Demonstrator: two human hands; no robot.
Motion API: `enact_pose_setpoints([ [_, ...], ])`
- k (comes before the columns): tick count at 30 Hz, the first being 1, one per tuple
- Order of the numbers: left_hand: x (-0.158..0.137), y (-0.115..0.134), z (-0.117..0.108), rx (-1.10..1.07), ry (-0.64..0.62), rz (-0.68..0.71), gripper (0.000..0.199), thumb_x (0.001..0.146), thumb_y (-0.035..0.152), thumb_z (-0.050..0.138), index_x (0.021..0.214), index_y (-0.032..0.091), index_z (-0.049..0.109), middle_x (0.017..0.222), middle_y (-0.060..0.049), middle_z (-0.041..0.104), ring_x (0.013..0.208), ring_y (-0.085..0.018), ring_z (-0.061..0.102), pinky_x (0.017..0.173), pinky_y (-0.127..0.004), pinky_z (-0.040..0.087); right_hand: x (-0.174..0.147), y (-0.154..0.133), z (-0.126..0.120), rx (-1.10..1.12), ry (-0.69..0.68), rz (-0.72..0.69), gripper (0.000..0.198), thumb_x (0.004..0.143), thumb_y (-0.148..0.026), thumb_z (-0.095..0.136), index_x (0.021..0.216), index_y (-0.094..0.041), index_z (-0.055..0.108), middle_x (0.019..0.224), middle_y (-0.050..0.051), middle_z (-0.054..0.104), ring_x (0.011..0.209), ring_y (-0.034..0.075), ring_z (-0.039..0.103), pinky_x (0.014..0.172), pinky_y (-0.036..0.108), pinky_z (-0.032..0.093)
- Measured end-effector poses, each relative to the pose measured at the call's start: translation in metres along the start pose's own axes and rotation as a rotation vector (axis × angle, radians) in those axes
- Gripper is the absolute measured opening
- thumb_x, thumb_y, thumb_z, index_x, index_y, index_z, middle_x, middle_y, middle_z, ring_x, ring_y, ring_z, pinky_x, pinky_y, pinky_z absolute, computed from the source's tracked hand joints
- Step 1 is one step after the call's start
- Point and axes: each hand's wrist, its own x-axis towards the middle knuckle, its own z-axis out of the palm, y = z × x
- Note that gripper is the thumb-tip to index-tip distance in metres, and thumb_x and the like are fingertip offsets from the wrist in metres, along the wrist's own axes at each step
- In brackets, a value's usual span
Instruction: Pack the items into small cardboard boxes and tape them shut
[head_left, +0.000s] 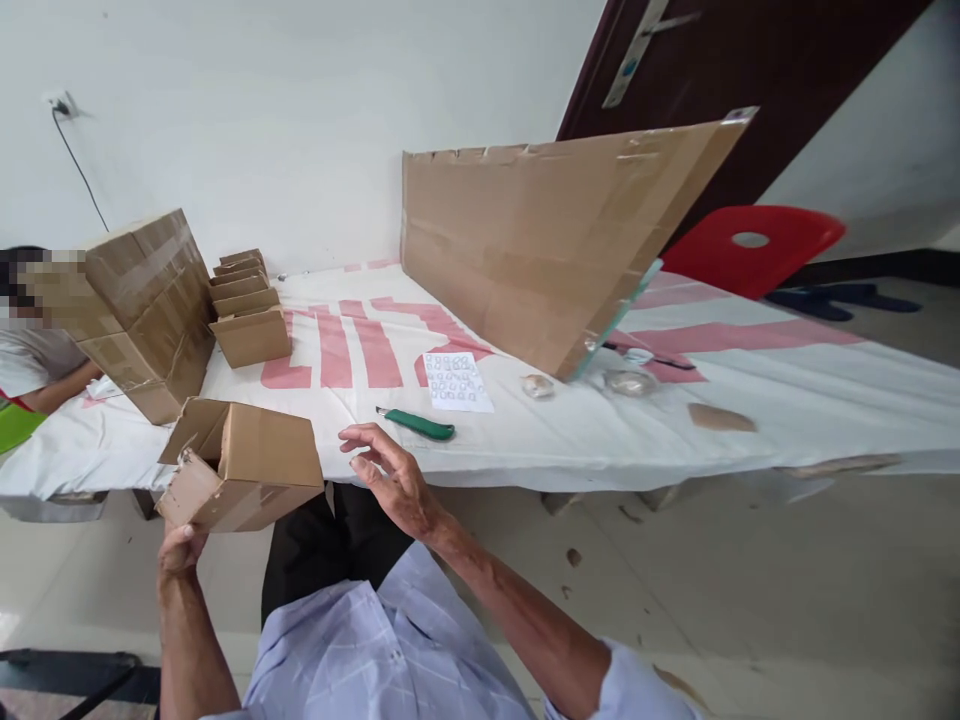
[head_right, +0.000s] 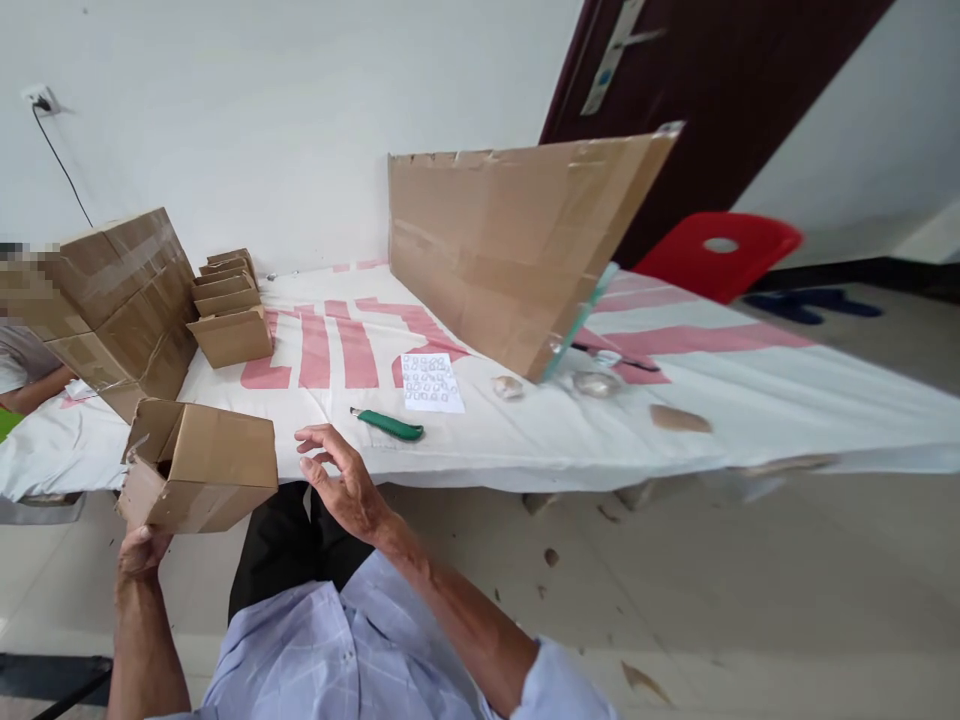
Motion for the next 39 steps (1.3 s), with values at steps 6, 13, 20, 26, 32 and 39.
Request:
enact_pose_setpoints([
  [6, 0.001, 0.007, 0.007, -0.080, 0.012, 0.018, 0.110, 0.054, 0.081, 0.077, 0.150, 0.034, 0.052, 0.141, -0.010, 0.070, 0.134, -0.045, 0.063, 0.107, -0.060, 0.057, -0.002, -0.001, -0.001, -0.019, -0.021, -0.027, 0.029, 0.104, -0.044, 0.059, 0.127, -0.028, 0.067, 0.125, 0.009, 0.068, 0.108, 0.024, 0.071, 0.087, 0.038, 0.061],
  [13, 0.009, 0.073, 0.053, 0.147, -0.179, 0.063, 0.117, 0.049, 0.062, 0.098, 0.150, 0.021, 0.055, 0.152, -0.019, 0.060, 0.143, -0.048, 0.054, 0.116, -0.056, 0.051, 0.014, 0.003, -0.016, -0.256, 0.034, -0.162, 0.032, 0.104, -0.041, 0.061, 0.132, -0.028, 0.066, 0.131, 0.011, 0.067, 0.118, 0.028, 0.066, 0.094, 0.044, 0.060],
  [20, 0.008, 0.093, 0.090, 0.255, -0.302, 0.094, 0.114, 0.058, 0.059, 0.097, 0.155, 0.023, 0.047, 0.157, -0.018, 0.053, 0.145, -0.043, 0.052, 0.114, -0.053, 0.051, 0.039, 0.008, -0.031, -0.611, -0.228, -0.181, 0.045, 0.095, -0.032, 0.073, 0.139, -0.024, 0.066, 0.136, 0.014, 0.068, 0.131, 0.034, 0.061, 0.115, 0.057, 0.051],
  [26, 0.008, 0.085, 0.086, 0.258, -0.349, 0.079, 0.116, 0.063, 0.058, 0.095, 0.160, 0.026, 0.041, 0.161, -0.017, 0.047, 0.148, -0.043, 0.048, 0.112, -0.052, 0.051, 0.046, 0.009, -0.036, -0.670, -0.307, -0.148, 0.049, 0.089, -0.026, 0.080, 0.137, -0.023, 0.069, 0.132, 0.013, 0.070, 0.128, 0.033, 0.063, 0.112, 0.054, 0.053],
  [32, 0.007, 0.079, 0.084, 0.270, -0.348, 0.082, 0.116, 0.064, 0.056, 0.095, 0.162, 0.026, 0.040, 0.159, -0.018, 0.048, 0.148, -0.044, 0.047, 0.112, -0.054, 0.051, 0.042, 0.005, -0.033, -0.488, -0.264, -0.064, 0.044, 0.087, -0.020, 0.078, 0.130, -0.026, 0.071, 0.120, 0.008, 0.074, 0.115, 0.026, 0.068, 0.107, 0.046, 0.054],
  [39, 0.008, 0.077, 0.086, 0.272, -0.337, 0.134, 0.111, 0.065, 0.053, 0.094, 0.161, 0.028, 0.044, 0.160, -0.016, 0.049, 0.146, -0.043, 0.049, 0.108, -0.052, 0.055, 0.047, 0.003, -0.030, -0.328, -0.134, 0.173, 0.035, 0.083, -0.029, 0.076, 0.117, -0.022, 0.075, 0.104, 0.006, 0.080, 0.094, 0.022, 0.072, 0.089, 0.039, 0.056],
])
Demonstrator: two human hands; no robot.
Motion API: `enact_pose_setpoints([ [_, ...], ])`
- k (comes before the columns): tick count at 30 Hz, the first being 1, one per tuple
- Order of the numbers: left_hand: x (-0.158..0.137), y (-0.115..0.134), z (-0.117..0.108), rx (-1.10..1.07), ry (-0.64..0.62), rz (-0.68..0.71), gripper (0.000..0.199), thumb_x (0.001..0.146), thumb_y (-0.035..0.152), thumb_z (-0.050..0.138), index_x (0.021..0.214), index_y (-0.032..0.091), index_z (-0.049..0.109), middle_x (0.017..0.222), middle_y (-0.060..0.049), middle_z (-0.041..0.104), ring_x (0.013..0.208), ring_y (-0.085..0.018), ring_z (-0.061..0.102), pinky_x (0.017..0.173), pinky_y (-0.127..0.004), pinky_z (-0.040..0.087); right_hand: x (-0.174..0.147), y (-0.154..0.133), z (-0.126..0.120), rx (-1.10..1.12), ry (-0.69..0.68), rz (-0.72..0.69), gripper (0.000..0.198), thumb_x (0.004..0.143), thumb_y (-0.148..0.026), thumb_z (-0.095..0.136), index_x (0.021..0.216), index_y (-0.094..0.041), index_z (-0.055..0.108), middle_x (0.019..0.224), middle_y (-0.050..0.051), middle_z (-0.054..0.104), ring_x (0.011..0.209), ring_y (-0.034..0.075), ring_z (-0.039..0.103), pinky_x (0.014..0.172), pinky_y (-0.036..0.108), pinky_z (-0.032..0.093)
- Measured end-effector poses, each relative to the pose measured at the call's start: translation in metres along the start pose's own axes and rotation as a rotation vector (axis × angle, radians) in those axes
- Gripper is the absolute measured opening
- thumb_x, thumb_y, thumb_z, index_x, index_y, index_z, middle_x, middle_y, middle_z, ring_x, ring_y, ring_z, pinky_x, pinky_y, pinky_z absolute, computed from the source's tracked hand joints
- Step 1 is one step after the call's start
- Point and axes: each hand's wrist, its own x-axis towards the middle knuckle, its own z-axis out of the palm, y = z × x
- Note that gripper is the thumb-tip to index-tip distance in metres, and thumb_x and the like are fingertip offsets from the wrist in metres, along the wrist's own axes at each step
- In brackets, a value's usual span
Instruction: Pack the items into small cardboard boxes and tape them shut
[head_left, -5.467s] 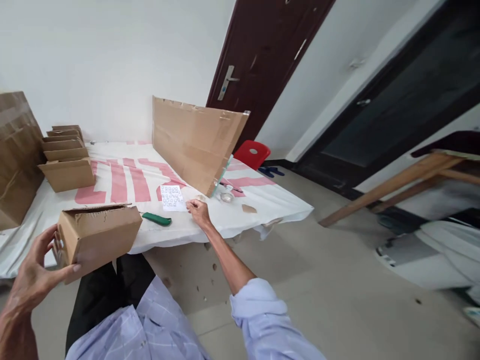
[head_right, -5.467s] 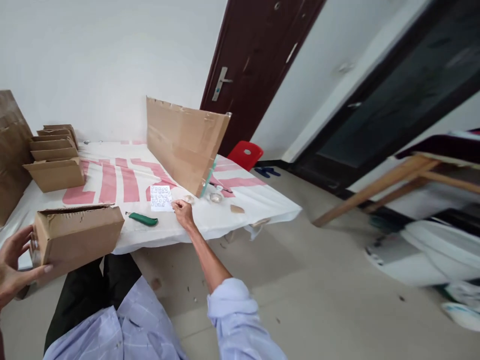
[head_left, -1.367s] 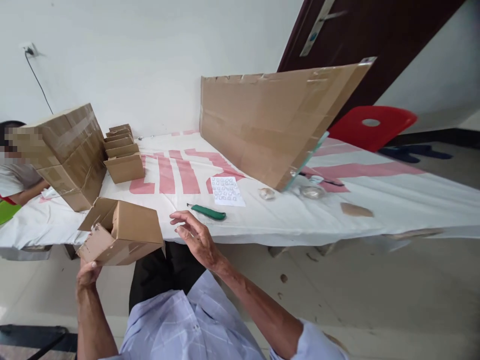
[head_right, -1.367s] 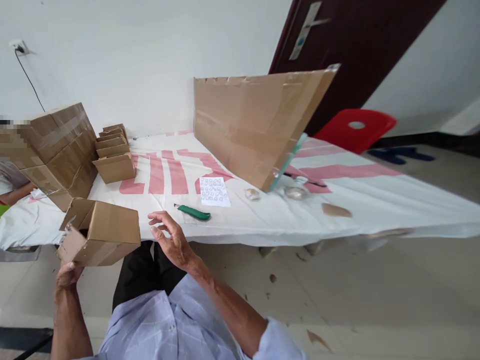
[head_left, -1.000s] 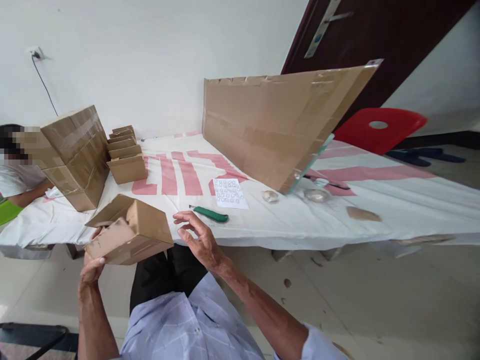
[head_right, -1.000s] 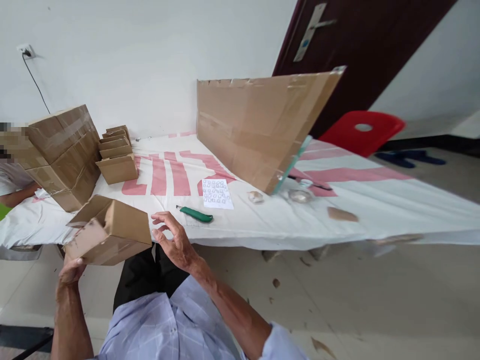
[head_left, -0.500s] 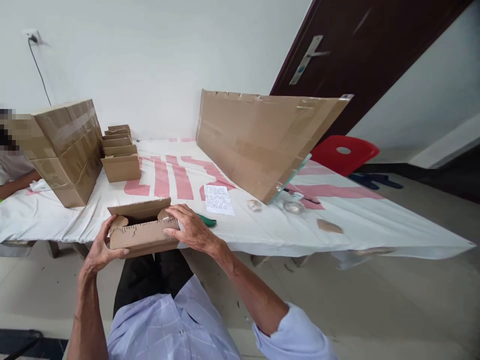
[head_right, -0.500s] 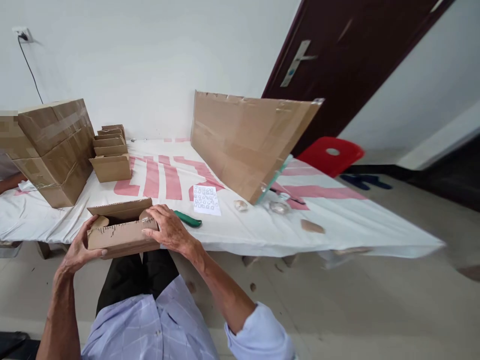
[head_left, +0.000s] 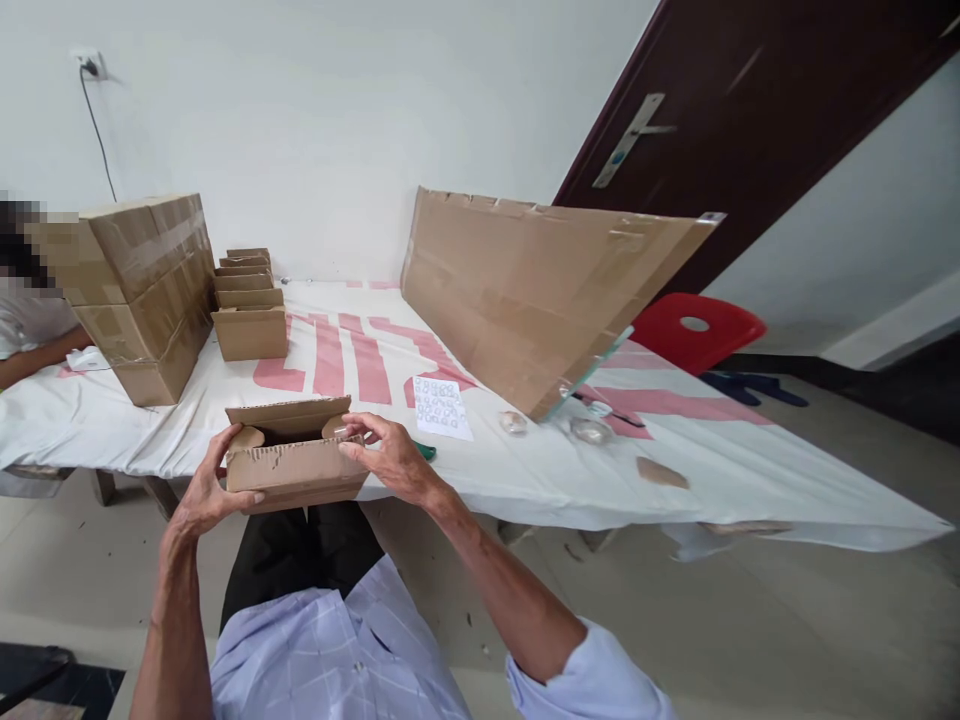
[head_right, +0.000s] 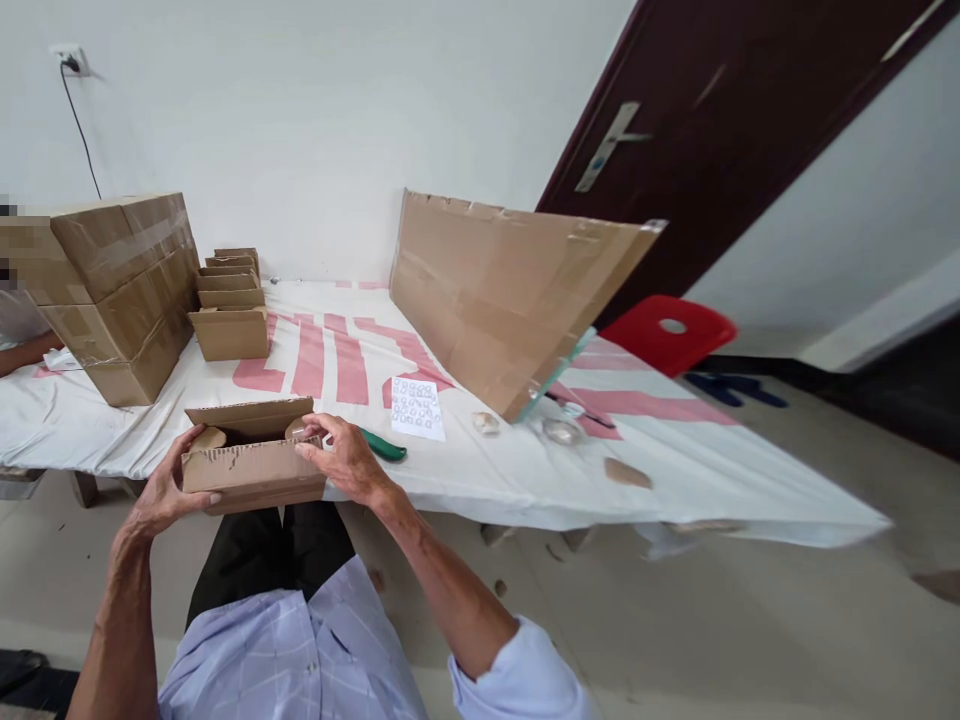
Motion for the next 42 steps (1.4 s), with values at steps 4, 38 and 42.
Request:
enact_pose_setpoints([
  [4, 0.002, 0.000, 0.001, -0.001, 0.005, 0.018, 0.109, 0.064, 0.052, 0.094, 0.160, 0.028, 0.047, 0.161, -0.016, 0.048, 0.146, -0.043, 0.050, 0.108, -0.052, 0.055, 0.007, -0.005, 0.003, 0.146, 0.022, 0.047, 0.029, 0.081, -0.034, 0.074, 0.107, -0.020, 0.076, 0.093, 0.004, 0.079, 0.083, 0.019, 0.070, 0.084, 0.036, 0.056],
  [38, 0.009, 0.011, 0.011, 0.049, 0.091, -0.047, 0.098, 0.067, 0.061, 0.090, 0.152, 0.027, 0.052, 0.159, -0.016, 0.049, 0.146, -0.041, 0.050, 0.105, -0.051, 0.055, -0.012, -0.019, -0.001, -0.341, 0.164, -0.511, 0.021, 0.101, -0.017, 0.056, 0.089, -0.026, 0.071, 0.091, 0.008, 0.076, 0.091, 0.026, 0.067, 0.088, 0.045, 0.053],
  [42, 0.012, 0.019, 0.016, 0.050, 0.111, -0.044, 0.091, 0.073, 0.069, 0.082, 0.148, 0.026, 0.055, 0.159, -0.015, 0.052, 0.145, -0.042, 0.050, 0.110, -0.054, 0.050, -0.016, -0.014, 0.010, -0.394, 0.242, -0.535, 0.022, 0.101, -0.016, 0.056, 0.089, -0.026, 0.071, 0.091, 0.008, 0.077, 0.094, 0.027, 0.067, 0.089, 0.046, 0.052],
])
